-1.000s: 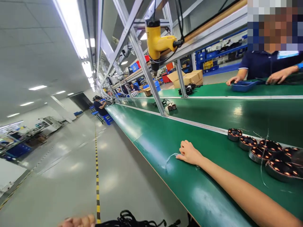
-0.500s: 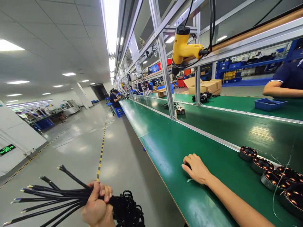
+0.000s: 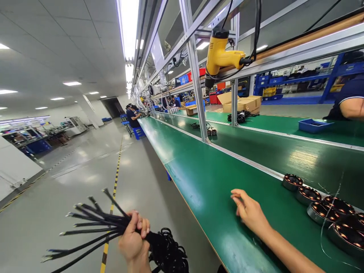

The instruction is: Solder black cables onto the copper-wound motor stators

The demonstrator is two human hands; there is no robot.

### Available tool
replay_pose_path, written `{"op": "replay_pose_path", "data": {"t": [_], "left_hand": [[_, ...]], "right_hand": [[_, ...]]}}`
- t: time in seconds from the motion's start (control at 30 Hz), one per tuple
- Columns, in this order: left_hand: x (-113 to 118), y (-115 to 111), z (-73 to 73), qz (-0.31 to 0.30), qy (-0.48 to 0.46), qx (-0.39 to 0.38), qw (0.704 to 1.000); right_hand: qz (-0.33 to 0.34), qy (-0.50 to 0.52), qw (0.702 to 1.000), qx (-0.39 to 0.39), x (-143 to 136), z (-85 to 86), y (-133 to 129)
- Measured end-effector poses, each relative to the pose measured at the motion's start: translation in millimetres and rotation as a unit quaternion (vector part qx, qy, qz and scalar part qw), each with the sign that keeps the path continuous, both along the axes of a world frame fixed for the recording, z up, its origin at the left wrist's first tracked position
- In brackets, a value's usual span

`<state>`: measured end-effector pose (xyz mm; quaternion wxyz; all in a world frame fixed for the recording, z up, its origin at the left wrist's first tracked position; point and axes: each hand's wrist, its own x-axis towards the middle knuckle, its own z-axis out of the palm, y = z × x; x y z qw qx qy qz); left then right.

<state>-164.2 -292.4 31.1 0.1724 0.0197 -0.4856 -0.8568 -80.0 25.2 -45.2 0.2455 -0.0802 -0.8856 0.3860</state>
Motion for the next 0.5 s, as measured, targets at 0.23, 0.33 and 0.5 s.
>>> {"op": "replay_pose_path", "data": {"t": [0.23, 0.33, 0.5], "left_hand": [[7, 37, -38.8, -0.268, -0.042, -0.01, 0.962], [11, 54, -49.3, -0.375, -0.039, -0.006, 0.926], [21, 74, -61.1, -0.494, -0.061, -0.029, 0.867]], "right_hand": [[-0.202, -0.025, 0.979, 0.015, -30, 110.6, 126], [-0.182, -0.029, 0.983, -0.011, -50, 139.4, 118], [0.245, -0.153, 0.949, -0.128, -53, 118.9, -30]]}}
